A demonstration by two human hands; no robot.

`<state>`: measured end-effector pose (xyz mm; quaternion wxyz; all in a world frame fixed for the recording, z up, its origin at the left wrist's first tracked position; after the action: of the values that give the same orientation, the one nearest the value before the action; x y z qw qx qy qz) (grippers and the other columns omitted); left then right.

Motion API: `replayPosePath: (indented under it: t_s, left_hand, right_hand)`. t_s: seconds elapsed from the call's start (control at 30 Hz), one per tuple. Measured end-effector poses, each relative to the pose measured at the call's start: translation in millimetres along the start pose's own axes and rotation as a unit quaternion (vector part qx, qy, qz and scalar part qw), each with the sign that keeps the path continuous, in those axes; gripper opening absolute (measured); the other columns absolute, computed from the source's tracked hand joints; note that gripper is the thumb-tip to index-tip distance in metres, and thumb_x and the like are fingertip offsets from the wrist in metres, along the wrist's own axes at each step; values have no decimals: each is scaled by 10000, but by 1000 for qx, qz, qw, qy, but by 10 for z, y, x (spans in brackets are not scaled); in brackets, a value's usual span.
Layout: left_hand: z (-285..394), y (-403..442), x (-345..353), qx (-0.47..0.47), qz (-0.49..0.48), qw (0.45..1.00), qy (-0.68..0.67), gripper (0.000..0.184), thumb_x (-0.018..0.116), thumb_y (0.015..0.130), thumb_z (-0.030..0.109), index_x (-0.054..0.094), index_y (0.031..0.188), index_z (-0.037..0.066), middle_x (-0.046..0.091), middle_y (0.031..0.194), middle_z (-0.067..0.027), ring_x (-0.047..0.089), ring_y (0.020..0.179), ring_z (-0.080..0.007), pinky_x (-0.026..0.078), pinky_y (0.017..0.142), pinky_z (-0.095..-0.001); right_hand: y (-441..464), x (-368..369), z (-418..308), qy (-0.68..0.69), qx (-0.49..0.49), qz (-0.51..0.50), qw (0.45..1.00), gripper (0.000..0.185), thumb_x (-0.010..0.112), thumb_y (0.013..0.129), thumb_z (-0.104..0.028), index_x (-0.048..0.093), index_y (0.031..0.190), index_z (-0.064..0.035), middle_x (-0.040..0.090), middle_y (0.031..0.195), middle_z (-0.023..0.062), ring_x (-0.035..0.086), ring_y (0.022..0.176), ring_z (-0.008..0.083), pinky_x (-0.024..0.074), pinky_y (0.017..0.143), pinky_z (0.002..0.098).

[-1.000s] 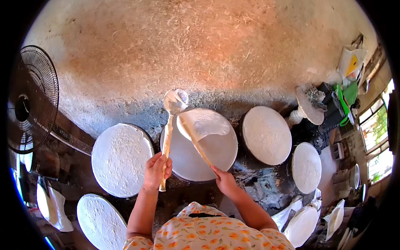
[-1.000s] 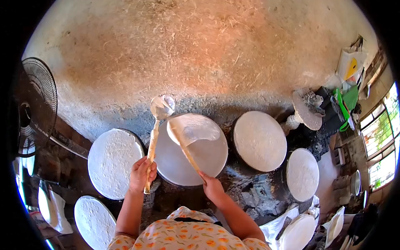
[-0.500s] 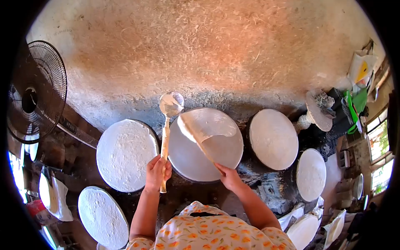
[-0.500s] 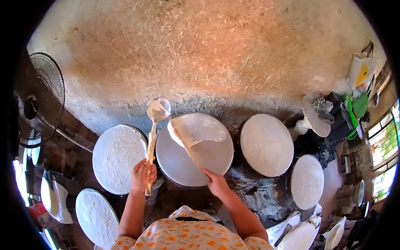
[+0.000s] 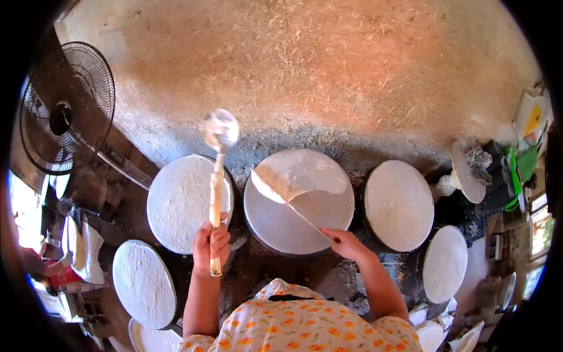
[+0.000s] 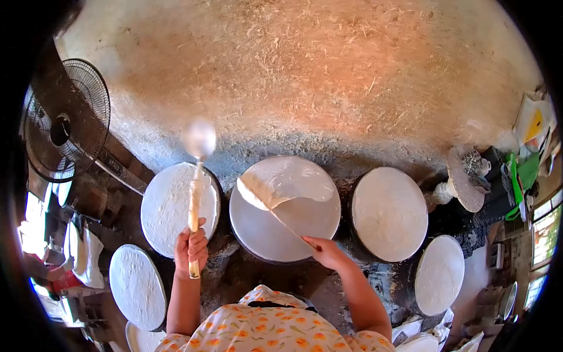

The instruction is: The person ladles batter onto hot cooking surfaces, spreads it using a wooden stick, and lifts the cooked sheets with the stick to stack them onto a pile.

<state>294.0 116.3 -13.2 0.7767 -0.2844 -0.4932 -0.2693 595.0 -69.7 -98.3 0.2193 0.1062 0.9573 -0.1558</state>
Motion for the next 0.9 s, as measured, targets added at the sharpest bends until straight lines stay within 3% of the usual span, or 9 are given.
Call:
replayPosePath:
  t_s: [0.07, 0.13, 0.3, 0.43, 0.5, 0.53, 0.67, 0.73, 0.9]
  left_hand:
    - [2, -80, 43, 36, 15, 999, 21, 377, 439, 947, 204, 484, 1197, -75, 401, 670, 3, 359, 478, -53, 320, 358, -170]
    - [-1, -90, 101, 81, 41, 975, 204, 369, 432, 951, 197, 482, 1202, -69, 394, 678, 10, 369, 492, -43, 322, 365, -162]
    - [-252, -105, 27, 80, 103, 969, 211, 323, 451, 945, 176, 524, 1160, -53, 462, 711, -49, 408, 503, -83, 330, 385, -185]
    - [-276, -320, -22, 95, 132, 958, 234, 317, 433, 947, 171, 522, 1155, -52, 459, 702, -51, 402, 489, -86, 331, 380, -191]
    - [-294, -389, -37, 104, 150, 952, 244, 314, 427, 948, 168, 521, 1153, -51, 458, 699, -51, 400, 484, -87, 330, 379, -193]
    - [-316, -401, -35, 110, 150, 952, 241, 312, 421, 946, 162, 520, 1151, -51, 455, 696, -51, 397, 482, -86, 328, 377, -195]
    - [-462, -392, 44, 124, 162, 951, 230, 309, 411, 940, 144, 517, 1149, -57, 452, 693, -51, 392, 478, -86, 326, 376, -197]
    - [-508, -417, 94, 131, 167, 953, 216, 310, 414, 937, 138, 516, 1149, -65, 452, 692, -53, 392, 477, -87, 326, 373, -196]
    - [-526, -609, 103, 150, 184, 942, 238, 353, 437, 943, 189, 502, 1172, -72, 425, 690, -27, 374, 483, -63, 321, 366, -172]
  right_hand:
    - [-211, -121, 73, -39, 78, -68, 994, 550, 515, 758, 56, 549, 1277, -124, 664, 940, 55, 545, 742, 97, 454, 688, 238]
    - [-275, -234, 176, -63, -21, 7, 998, 546, 516, 753, 61, 549, 1273, -105, 666, 956, 63, 539, 748, 94, 447, 699, 227]
    - [222, -252, 229, 15, -8, 96, 995, 557, 507, 746, 68, 551, 1270, -118, 671, 993, 87, 548, 765, 106, 442, 714, 217]
    - [-1, -314, 116, -5, -36, -47, 998, 552, 501, 743, 76, 568, 1256, -116, 673, 1002, 54, 549, 781, 117, 438, 741, 218]
    - [-183, -496, 78, -43, 103, -123, 986, 525, 479, 766, 79, 578, 1242, -121, 667, 1083, 111, 607, 892, 135, 447, 805, 236]
    - [-147, -515, 150, -49, 19, -60, 997, 530, 482, 767, 76, 589, 1235, -149, 673, 1069, 104, 583, 819, 124, 447, 762, 237]
    - [345, -472, 60, -71, 45, 15, 996, 540, 476, 768, 72, 583, 1243, -161, 676, 1069, 87, 559, 785, 115, 443, 743, 235]
    - [459, -386, -4, -11, 19, -65, 998, 557, 512, 734, 78, 603, 1224, -172, 665, 897, 34, 530, 715, 88, 444, 672, 234]
    - [-19, -681, 200, -73, 17, -173, 982, 564, 497, 741, 89, 586, 1240, -159, 671, 976, 68, 553, 766, 116, 442, 716, 231]
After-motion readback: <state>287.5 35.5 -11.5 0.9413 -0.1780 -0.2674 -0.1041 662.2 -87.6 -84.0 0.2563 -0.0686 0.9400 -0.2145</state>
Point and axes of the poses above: each hand's wrist, its own y-axis towards the middle knuckle, its own x-axis out of the palm, z = x × y, the point moved 3 cm from there along y, towards the middle knuckle
